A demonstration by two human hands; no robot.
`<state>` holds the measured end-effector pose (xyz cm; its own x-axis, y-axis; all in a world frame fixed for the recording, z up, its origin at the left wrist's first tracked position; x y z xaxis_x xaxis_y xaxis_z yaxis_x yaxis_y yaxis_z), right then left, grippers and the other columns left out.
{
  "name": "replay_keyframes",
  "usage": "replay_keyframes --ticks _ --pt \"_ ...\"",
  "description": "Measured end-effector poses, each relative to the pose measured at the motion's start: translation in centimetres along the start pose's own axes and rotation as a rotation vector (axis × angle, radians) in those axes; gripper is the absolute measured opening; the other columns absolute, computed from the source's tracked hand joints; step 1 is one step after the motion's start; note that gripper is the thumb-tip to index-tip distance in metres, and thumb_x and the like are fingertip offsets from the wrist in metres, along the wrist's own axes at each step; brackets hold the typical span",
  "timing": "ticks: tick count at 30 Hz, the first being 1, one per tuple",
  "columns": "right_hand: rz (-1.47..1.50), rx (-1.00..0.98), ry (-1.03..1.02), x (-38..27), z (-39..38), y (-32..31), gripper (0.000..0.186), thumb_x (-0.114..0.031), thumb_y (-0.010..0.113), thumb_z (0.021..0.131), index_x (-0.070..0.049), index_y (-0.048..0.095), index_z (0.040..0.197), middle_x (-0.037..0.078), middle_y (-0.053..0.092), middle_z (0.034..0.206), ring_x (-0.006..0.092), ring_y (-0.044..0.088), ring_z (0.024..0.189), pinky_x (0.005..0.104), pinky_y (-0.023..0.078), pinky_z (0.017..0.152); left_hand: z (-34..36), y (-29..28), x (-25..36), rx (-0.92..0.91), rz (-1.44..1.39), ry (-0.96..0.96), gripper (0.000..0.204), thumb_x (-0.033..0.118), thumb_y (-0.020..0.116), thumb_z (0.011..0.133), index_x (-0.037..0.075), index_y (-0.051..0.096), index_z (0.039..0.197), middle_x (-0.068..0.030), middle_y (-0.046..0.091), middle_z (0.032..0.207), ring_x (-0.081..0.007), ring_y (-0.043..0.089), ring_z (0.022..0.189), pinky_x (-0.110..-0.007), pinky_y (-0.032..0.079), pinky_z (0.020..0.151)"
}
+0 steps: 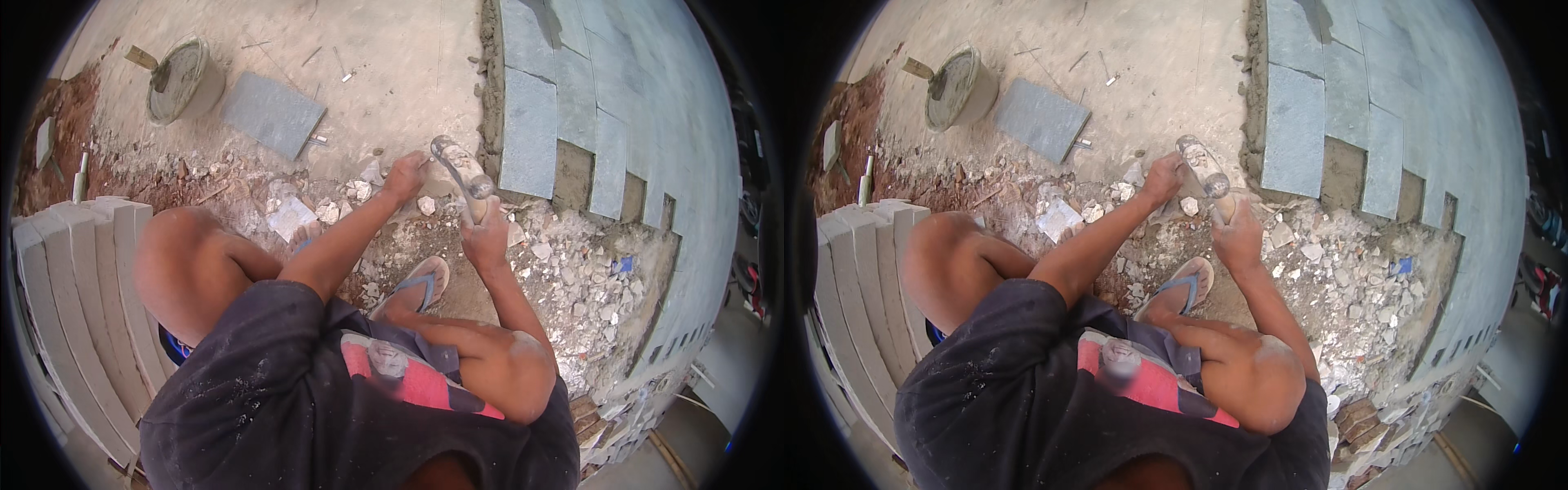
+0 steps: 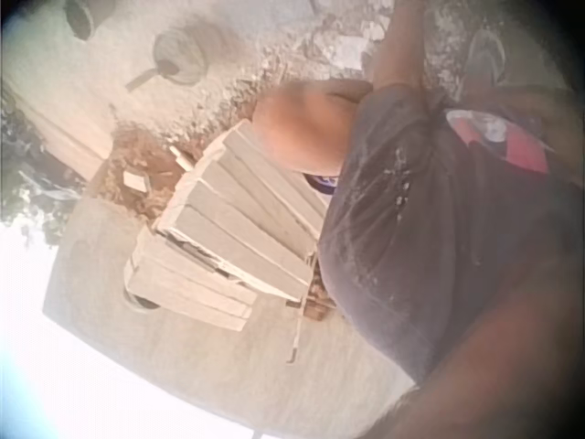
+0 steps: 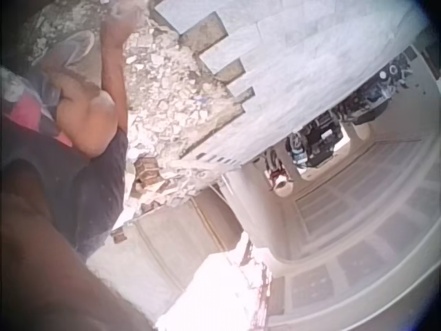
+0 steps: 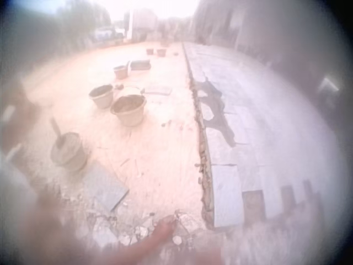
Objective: The person uses a hammer and a chisel to shape a stone tile by striking the edge of the tile. After shaping, the person places the tile into position on the ground to continue the paving pattern.
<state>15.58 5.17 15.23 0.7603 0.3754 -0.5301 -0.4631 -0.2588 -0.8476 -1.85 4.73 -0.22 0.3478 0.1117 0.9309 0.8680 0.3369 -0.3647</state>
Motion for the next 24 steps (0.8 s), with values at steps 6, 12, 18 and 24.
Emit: replay_keyframes --ticks 6,12,18,24 --pt "-0.187 -0.281 0.108 -0.2 2.3 0.7 0.046 -0.014 0.072 0.082 0.004 0.049 0.117 0.031 0.065 0.088 0.0489 0.064 0.083 0.056 0.049 0.073 0.3 -0.8 -0.6 0.043 -0.026 0.031 0.008 0.007 0.059 0.089 0.0 0.063 0.092 -0.0229 0.064 0.094 -0.0429 0.062 0.089 -0.046 0.05 0.076" --pt "0.081 -0.014 0.027 -2.5 1.1 -1.7 0.045 -0.012 0.07 0.082 0.003 0.048 0.118 0.029 0.066 0.089 0.0484 0.064 0.087 0.0549 0.05 0.074 0.1 -0.3 -0.5 0.011 -0.029 -0.035 0.011 0.011 0.059 0.091 0.0 0.063 0.091 -0.0243 0.064 0.093 -0.0449 0.062 0.088 -0.047 0.049 0.076" --pt "-0.252 -0.343 0.093 1.1 1.5 3.0 0.049 -0.014 0.069 0.083 0.006 0.047 0.123 0.03 0.066 0.089 0.0482 0.065 0.087 0.0545 0.05 0.075 0.3 -0.6 -1.1 0.043 0.003 0.004 0.01 0.008 0.057 0.09 0.001 0.063 0.093 -0.0242 0.064 0.093 -0.0449 0.062 0.089 -0.048 0.05 0.077" --pt "0.057 -0.099 0.075 -2.1 1.9 -1.2 0.051 -0.012 0.068 0.081 0.008 0.049 0.124 0.032 0.066 0.093 0.0478 0.065 0.087 0.0526 0.05 0.076 0.1 -0.5 -1.2 0.019 -0.031 -0.026 0.011 0.006 0.055 0.088 0.001 0.063 0.093 -0.0238 0.064 0.091 -0.045 0.062 0.088 -0.048 0.05 0.077"
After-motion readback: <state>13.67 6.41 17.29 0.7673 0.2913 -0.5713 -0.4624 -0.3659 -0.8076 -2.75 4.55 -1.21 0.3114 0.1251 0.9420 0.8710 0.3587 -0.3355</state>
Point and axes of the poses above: each hand's wrist, its own z-axis towards the middle knuckle, its own y-axis out of the palm, x = y × z, the point moved 9 cm from there along z, towards the middle knuckle
